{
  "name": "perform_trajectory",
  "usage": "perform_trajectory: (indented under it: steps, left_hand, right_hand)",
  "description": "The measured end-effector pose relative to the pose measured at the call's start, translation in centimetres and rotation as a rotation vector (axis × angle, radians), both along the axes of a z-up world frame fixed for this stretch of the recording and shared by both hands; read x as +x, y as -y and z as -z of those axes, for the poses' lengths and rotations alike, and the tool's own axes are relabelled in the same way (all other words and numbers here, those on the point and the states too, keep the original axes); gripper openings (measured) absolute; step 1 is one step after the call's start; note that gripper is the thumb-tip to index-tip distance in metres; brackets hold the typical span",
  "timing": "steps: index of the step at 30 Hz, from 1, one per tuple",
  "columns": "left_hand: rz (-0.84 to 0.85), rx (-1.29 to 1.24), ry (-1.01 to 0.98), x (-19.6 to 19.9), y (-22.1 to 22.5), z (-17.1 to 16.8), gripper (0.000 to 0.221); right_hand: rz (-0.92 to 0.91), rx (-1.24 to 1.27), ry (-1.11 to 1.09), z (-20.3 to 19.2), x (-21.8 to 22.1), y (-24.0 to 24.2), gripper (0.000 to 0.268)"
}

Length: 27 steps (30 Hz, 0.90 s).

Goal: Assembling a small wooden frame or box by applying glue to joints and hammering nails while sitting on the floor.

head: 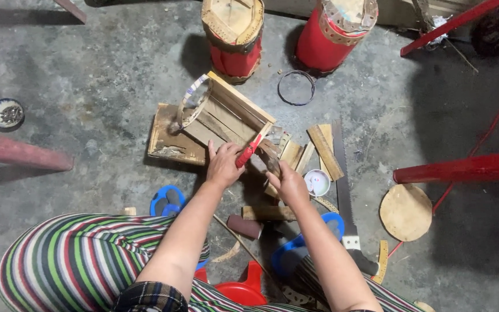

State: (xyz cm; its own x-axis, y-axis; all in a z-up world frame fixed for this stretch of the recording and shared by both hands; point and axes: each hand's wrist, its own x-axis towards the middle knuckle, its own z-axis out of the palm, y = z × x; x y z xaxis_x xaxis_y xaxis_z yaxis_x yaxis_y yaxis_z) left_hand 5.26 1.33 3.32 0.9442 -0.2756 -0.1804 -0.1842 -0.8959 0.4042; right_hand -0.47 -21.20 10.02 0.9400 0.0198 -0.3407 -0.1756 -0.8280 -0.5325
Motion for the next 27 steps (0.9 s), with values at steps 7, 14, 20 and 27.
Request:
perform_trajectory:
  steps: [7,14,20,27]
  left_hand:
    - [0.025,0.004,0.003,-0.1,0.5,-0.7,0.037]
    - [0.032,0.019,-0.018,-0.6,0.5,-0.6,0.038]
    - [0.036,0.015,0.019,0.1,0.5,-1.0,0.036]
    - [0.024,-0.030,0.039,-0.3,0.0,-0.4,0.035]
  right_hand:
    - [-0.017,-0.025,-0.067,-0.6,0.5,-0.5,0.043]
    - [-0.025,-0.047,-0.120,-2.4,0.2,-1.1,0.042]
    - [-0.026,-0.055,-0.118,-3.0,0.7,-0.3,0.046]
    - [0.055,-0.008,-0.051,-2.9,-1.1,-0.1,0.042]
